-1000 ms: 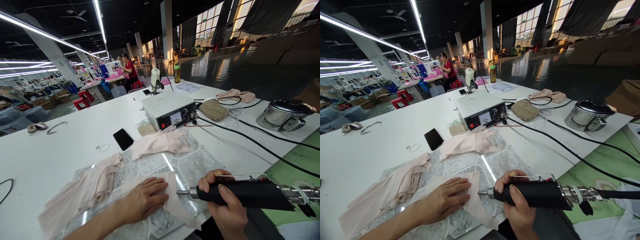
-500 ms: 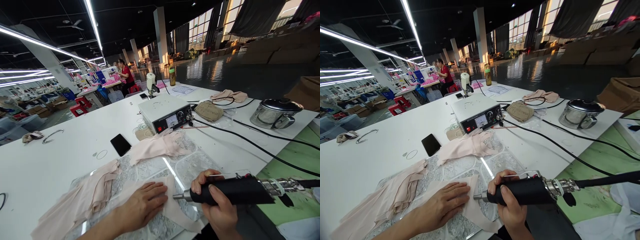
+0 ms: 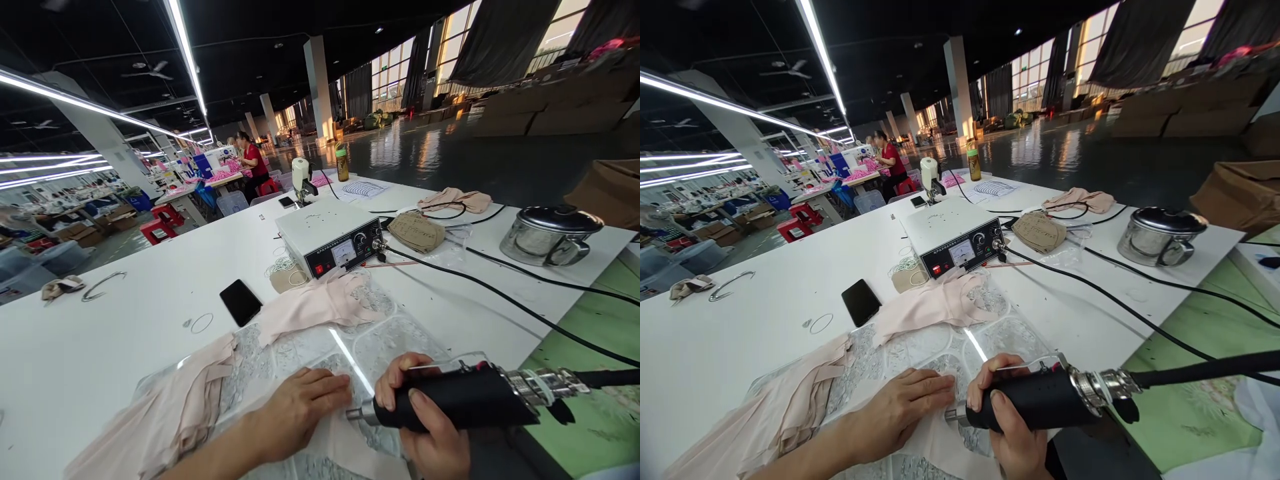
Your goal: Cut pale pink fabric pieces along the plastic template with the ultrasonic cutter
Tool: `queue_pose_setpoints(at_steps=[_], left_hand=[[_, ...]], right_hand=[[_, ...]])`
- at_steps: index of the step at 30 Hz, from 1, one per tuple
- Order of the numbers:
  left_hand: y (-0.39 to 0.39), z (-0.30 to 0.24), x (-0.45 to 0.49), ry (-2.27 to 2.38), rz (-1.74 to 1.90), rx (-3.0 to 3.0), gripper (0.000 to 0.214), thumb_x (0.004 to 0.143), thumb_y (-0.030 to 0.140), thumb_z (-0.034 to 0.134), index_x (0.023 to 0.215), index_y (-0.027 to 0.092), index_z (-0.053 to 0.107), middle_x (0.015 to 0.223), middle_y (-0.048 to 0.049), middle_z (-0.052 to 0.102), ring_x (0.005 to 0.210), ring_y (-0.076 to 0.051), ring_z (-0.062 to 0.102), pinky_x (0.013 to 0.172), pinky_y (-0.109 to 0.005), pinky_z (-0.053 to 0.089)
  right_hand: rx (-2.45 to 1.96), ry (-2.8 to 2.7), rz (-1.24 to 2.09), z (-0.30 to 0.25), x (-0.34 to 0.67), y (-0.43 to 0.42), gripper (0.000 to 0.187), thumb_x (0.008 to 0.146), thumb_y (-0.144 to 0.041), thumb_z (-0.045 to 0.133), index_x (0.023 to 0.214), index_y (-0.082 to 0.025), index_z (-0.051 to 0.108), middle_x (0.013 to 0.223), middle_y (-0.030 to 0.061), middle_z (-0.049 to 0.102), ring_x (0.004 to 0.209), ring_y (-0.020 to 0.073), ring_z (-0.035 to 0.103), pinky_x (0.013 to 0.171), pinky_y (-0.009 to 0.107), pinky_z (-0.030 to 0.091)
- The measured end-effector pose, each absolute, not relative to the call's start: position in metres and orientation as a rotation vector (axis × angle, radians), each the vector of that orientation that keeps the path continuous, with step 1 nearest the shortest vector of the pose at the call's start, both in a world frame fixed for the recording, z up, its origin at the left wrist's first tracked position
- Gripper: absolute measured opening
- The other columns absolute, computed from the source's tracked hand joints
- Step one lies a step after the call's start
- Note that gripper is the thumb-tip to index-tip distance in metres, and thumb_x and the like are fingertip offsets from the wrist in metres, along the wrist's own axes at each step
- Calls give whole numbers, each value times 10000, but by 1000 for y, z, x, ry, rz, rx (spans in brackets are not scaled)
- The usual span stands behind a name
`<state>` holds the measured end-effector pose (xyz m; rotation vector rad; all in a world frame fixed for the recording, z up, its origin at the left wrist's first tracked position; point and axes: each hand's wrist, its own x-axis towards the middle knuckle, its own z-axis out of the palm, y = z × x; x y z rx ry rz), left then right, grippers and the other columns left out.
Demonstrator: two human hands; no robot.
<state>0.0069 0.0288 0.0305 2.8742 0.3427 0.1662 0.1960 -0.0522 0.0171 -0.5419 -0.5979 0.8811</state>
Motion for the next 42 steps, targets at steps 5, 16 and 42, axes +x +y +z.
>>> queue_pose_setpoints(at_steps=[5, 16, 42], left_hand=[[28, 28, 6, 343, 193, 2903, 360, 945, 81, 401, 1249, 177, 570, 1324, -77, 610, 1158, -233, 591, 953, -351, 492], [27, 26, 7, 320, 325, 2973, 306, 1001, 130, 387, 1257, 143, 554, 1242, -131, 646, 1094, -235, 621, 900, -345, 510], [25, 21, 8, 358, 353, 2984, 301, 1027, 159, 353, 1248, 136, 557, 1261, -96, 644, 1062, -209, 613, 871, -311, 479]], right_hand=[[-555, -613, 886, 13, 196, -52, 101, 837, -341, 601, 873, -247, 606, 703, -11, 535, 499, 130, 534, 498, 303, 463], [-589, -629, 911, 6, 200, -53, 106, 838, -336, 600, 897, -249, 595, 716, -1, 534, 537, 146, 537, 520, 322, 466], [-682, -679, 928, 5, 206, -55, 71, 838, -316, 588, 862, -249, 590, 693, 5, 517, 524, 147, 528, 503, 329, 507]])
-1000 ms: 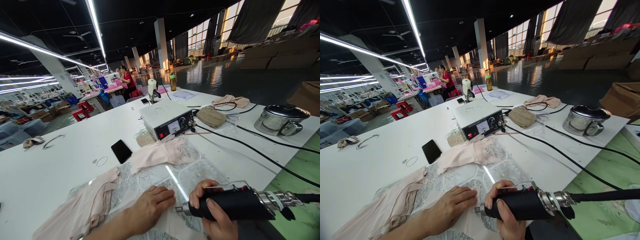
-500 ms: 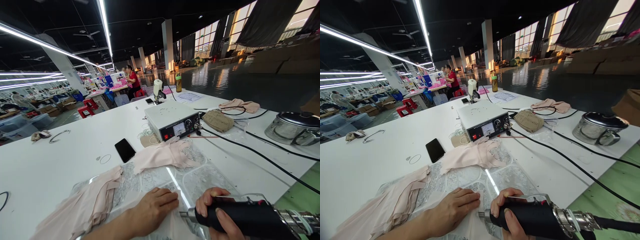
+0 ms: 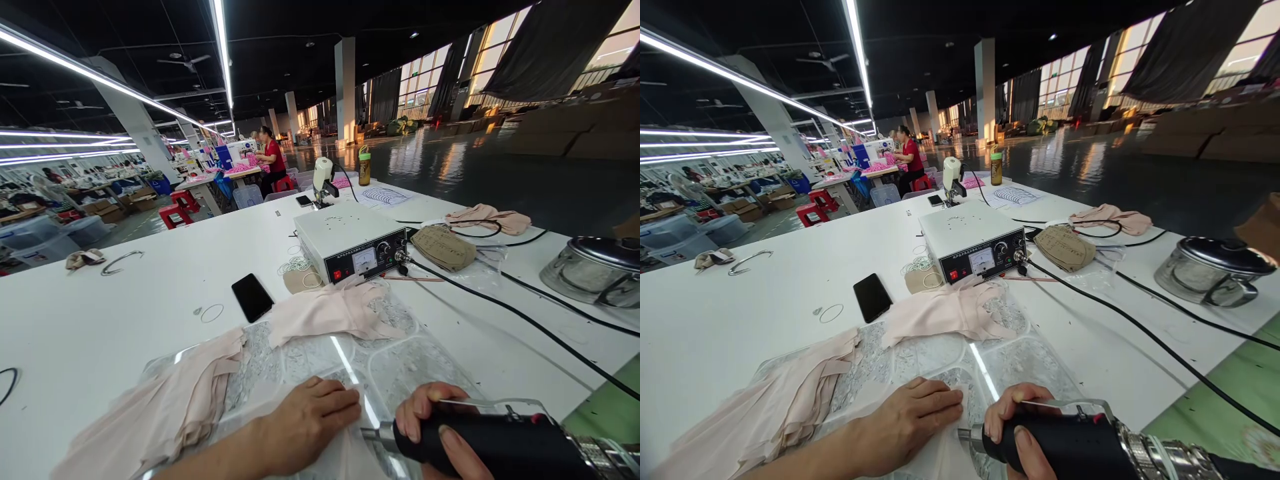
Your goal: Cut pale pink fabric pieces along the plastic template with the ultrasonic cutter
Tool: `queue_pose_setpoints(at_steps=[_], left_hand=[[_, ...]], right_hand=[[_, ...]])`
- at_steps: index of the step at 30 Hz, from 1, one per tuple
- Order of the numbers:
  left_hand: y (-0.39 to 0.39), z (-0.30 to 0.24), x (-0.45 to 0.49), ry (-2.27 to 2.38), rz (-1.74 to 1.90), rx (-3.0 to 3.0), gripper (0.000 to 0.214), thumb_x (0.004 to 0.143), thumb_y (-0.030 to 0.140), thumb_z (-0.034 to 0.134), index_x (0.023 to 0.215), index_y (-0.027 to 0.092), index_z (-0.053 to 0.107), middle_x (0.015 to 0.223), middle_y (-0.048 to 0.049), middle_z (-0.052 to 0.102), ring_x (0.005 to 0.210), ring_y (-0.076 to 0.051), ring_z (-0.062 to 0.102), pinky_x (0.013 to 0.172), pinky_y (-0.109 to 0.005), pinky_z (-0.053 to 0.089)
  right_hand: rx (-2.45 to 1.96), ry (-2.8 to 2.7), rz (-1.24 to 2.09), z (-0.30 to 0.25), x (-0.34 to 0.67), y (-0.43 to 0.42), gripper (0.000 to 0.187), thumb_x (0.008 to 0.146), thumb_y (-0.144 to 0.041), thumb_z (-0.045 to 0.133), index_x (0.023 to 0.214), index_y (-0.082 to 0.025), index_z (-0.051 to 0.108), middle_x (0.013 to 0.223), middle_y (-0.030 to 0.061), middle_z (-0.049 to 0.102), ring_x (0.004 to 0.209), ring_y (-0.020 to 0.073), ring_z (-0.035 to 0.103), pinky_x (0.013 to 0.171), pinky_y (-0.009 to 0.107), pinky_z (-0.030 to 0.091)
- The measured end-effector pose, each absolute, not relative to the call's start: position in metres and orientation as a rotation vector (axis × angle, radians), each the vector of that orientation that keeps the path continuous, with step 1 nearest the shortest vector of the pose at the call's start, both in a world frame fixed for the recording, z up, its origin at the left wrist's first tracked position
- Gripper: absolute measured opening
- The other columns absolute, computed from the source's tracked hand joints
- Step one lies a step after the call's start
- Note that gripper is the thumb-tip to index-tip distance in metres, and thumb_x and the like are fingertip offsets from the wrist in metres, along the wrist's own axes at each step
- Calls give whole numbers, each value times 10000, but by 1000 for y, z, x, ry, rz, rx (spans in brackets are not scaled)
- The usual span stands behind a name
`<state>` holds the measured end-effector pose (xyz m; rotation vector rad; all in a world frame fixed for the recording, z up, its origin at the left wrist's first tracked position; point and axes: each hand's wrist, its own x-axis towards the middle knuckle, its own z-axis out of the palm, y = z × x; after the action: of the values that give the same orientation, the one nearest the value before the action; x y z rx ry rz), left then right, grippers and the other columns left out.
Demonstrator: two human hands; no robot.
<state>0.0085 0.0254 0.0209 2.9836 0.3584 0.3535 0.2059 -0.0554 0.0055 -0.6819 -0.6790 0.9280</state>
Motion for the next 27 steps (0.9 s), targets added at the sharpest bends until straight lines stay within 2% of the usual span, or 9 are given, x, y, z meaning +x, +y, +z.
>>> queue_pose_setpoints(at_steps=[9, 15, 27], left_hand=[[25, 18, 8, 357, 354, 2970, 323, 1025, 153, 359, 1290, 116, 540, 1283, -108, 629, 1076, -223, 607, 882, -327, 476], [26, 13, 6, 363, 359, 2954, 326, 1033, 177, 354, 1291, 128, 547, 1298, -101, 622, 1101, -223, 591, 902, -323, 463], [25, 13, 7, 365, 385, 2962, 297, 1015, 162, 380, 1247, 118, 561, 1257, -93, 634, 1038, -208, 596, 849, -306, 461]], right_hand=[[-743, -651, 879, 8, 223, -54, 103, 804, -343, 629, 847, -261, 585, 701, -8, 500, 549, 153, 531, 533, 355, 525], [-770, -709, 781, 8, 228, -49, 95, 840, -350, 611, 864, -259, 592, 712, -14, 503, 555, 138, 525, 546, 348, 542], [-756, -702, 708, 14, 218, -39, 94, 811, -316, 666, 853, -256, 607, 697, -18, 540, 553, 137, 558, 534, 336, 564]])
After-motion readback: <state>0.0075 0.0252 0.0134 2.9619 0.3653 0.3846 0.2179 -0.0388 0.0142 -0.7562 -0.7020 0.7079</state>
